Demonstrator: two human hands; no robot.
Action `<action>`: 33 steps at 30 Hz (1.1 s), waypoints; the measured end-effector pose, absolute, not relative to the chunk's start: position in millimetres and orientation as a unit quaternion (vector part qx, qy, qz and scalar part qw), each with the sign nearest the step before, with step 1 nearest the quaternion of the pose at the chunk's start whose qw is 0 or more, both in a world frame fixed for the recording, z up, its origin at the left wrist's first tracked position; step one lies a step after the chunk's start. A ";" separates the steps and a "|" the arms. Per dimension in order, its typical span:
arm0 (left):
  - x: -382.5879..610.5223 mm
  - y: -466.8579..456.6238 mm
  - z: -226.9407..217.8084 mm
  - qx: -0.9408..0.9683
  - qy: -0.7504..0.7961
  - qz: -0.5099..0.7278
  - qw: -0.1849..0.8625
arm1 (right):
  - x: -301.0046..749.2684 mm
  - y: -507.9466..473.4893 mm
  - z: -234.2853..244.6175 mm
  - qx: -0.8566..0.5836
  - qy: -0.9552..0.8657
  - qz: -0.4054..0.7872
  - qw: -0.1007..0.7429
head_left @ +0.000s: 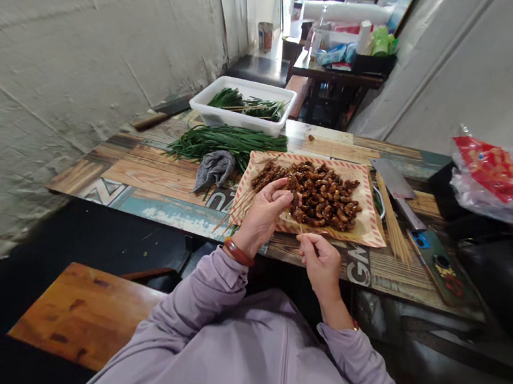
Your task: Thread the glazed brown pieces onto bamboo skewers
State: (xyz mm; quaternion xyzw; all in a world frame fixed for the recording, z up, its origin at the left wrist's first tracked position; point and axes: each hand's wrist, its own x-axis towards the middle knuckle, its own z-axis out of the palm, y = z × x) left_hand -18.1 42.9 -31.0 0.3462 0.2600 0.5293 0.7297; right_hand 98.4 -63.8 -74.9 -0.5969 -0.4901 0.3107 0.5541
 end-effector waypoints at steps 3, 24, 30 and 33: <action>-19.2 41.1 -30.8 0.360 0.265 0.521 0.727 | 98.1 -64.0 -75.0 -0.603 -0.486 0.298 0.558; -31.2 11.5 -28.1 0.378 0.271 0.506 0.727 | 92.8 -77.4 -57.2 -0.586 -0.559 0.307 0.501; -55.3 0.1 -29.8 0.357 0.291 0.507 0.729 | 79.2 -54.7 -24.1 -0.549 -0.475 0.439 0.530; -70.5 -7.1 -35.2 0.348 0.302 0.481 0.746 | 68.2 -30.0 -11.3 -0.513 -0.446 0.501 0.536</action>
